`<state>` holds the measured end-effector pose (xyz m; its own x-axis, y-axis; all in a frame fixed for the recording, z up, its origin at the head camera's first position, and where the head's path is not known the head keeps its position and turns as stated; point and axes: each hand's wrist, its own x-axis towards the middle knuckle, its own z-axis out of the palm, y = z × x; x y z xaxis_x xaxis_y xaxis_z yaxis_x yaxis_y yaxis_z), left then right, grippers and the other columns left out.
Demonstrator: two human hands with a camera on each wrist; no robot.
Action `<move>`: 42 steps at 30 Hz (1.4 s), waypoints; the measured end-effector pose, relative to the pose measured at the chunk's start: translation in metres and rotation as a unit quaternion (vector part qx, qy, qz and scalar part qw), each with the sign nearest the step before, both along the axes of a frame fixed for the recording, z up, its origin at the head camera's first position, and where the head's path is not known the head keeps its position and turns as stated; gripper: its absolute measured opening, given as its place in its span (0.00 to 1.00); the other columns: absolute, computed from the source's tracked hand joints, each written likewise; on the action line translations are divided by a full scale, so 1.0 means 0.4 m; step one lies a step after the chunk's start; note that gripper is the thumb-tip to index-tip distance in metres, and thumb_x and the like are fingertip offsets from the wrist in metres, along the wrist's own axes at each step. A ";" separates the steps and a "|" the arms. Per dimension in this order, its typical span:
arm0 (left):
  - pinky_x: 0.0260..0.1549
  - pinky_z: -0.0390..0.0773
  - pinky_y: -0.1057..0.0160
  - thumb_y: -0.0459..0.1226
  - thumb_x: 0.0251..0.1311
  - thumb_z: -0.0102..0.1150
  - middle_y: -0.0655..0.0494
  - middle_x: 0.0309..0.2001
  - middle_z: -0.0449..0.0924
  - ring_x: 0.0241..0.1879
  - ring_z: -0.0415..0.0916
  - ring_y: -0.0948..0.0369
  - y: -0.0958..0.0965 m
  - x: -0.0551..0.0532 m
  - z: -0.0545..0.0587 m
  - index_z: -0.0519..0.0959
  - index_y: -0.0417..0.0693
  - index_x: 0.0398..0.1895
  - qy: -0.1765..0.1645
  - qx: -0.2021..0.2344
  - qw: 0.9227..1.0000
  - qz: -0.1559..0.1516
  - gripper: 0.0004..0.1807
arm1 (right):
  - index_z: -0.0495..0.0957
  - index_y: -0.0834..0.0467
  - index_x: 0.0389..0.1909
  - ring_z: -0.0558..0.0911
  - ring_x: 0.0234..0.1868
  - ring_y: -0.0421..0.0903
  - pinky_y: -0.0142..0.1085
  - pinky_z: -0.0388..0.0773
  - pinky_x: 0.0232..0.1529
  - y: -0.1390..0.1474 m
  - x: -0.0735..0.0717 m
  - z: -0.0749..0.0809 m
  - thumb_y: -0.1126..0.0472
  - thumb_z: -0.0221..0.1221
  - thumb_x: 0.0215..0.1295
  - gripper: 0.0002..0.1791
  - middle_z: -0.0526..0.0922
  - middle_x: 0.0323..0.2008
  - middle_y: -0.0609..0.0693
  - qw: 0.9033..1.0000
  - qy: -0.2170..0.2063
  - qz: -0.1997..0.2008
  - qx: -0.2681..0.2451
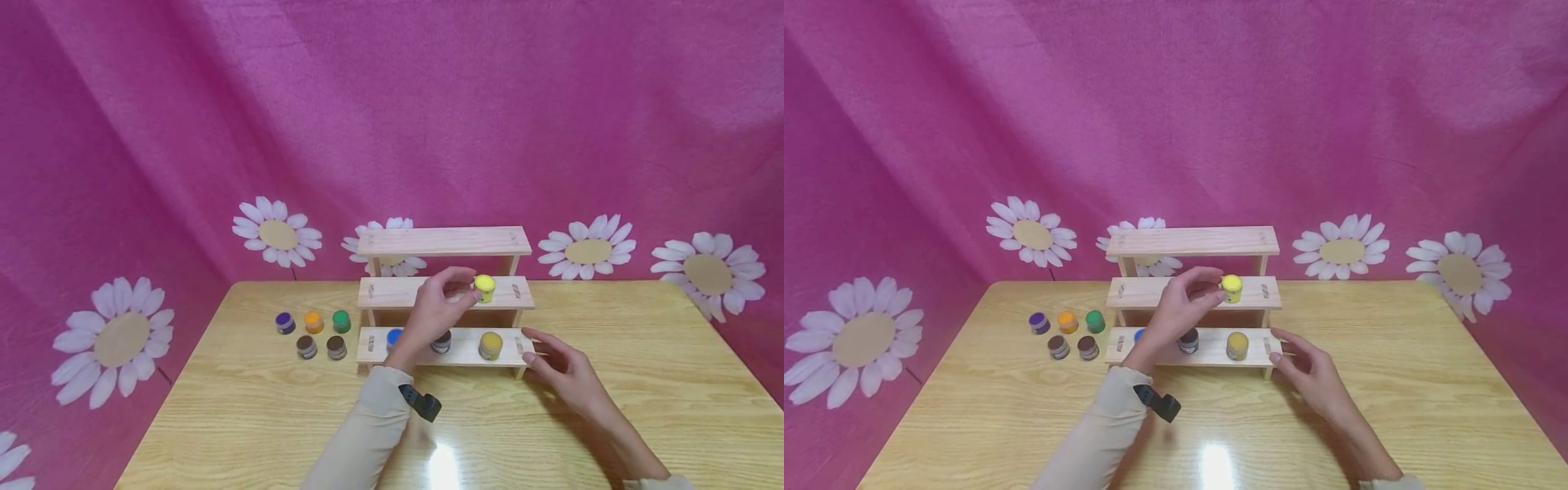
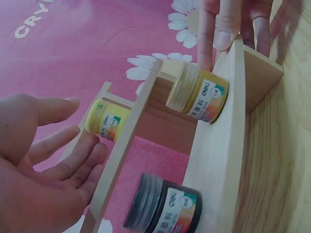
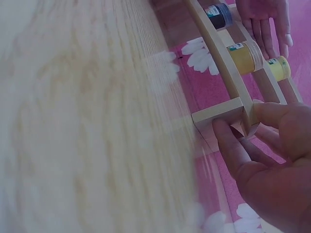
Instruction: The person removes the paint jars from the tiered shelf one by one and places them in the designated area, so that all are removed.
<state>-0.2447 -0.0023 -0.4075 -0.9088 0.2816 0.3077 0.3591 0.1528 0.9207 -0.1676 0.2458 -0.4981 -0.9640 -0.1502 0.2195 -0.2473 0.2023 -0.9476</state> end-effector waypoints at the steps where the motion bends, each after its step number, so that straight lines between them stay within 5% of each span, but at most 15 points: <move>1: 0.55 0.80 0.67 0.32 0.64 0.68 0.47 0.53 0.83 0.52 0.81 0.57 0.003 -0.001 0.001 0.81 0.39 0.58 0.001 -0.009 1.000 0.001 0.19 | 0.68 0.73 0.69 0.84 0.47 0.35 0.40 0.87 0.43 0.000 -0.001 0.000 0.69 0.58 0.74 0.25 0.77 0.56 0.73 1.000 0.000 0.000 0.001; 11: 0.53 0.79 0.64 0.33 0.64 0.69 0.50 0.49 0.85 0.49 0.81 0.58 0.037 -0.007 0.005 0.81 0.38 0.58 0.008 -0.053 0.998 0.023 0.20 | 0.68 0.74 0.68 0.84 0.46 0.37 0.39 0.88 0.42 -0.001 0.000 -0.001 0.71 0.59 0.73 0.25 0.81 0.52 0.64 1.000 0.008 0.000 -0.004; 23: 0.44 0.79 0.72 0.37 0.61 0.73 0.56 0.46 0.86 0.44 0.81 0.63 0.064 -0.009 0.002 0.84 0.43 0.54 -0.007 -0.078 0.993 0.085 0.18 | 0.67 0.73 0.69 0.84 0.46 0.37 0.42 0.87 0.43 0.001 0.001 -0.001 0.69 0.58 0.74 0.26 0.78 0.54 0.69 1.000 -0.008 0.001 -0.011; 34: 0.40 0.81 0.72 0.35 0.58 0.75 0.55 0.43 0.86 0.40 0.81 0.62 0.021 -0.001 0.016 0.85 0.42 0.49 -0.012 -0.043 0.998 0.046 0.16 | 0.67 0.73 0.69 0.83 0.46 0.36 0.40 0.87 0.43 0.004 -0.006 -0.001 0.70 0.58 0.75 0.26 0.75 0.55 0.76 1.000 -0.007 0.000 -0.008; 42: 0.45 0.84 0.69 0.32 0.57 0.75 0.51 0.45 0.86 0.42 0.84 0.61 -0.029 0.030 0.017 0.85 0.41 0.50 -0.025 0.010 0.999 0.029 0.17 | 0.67 0.74 0.69 0.84 0.46 0.37 0.41 0.87 0.44 0.005 -0.003 -0.006 0.70 0.58 0.74 0.26 0.76 0.55 0.75 1.000 -0.008 0.005 -0.011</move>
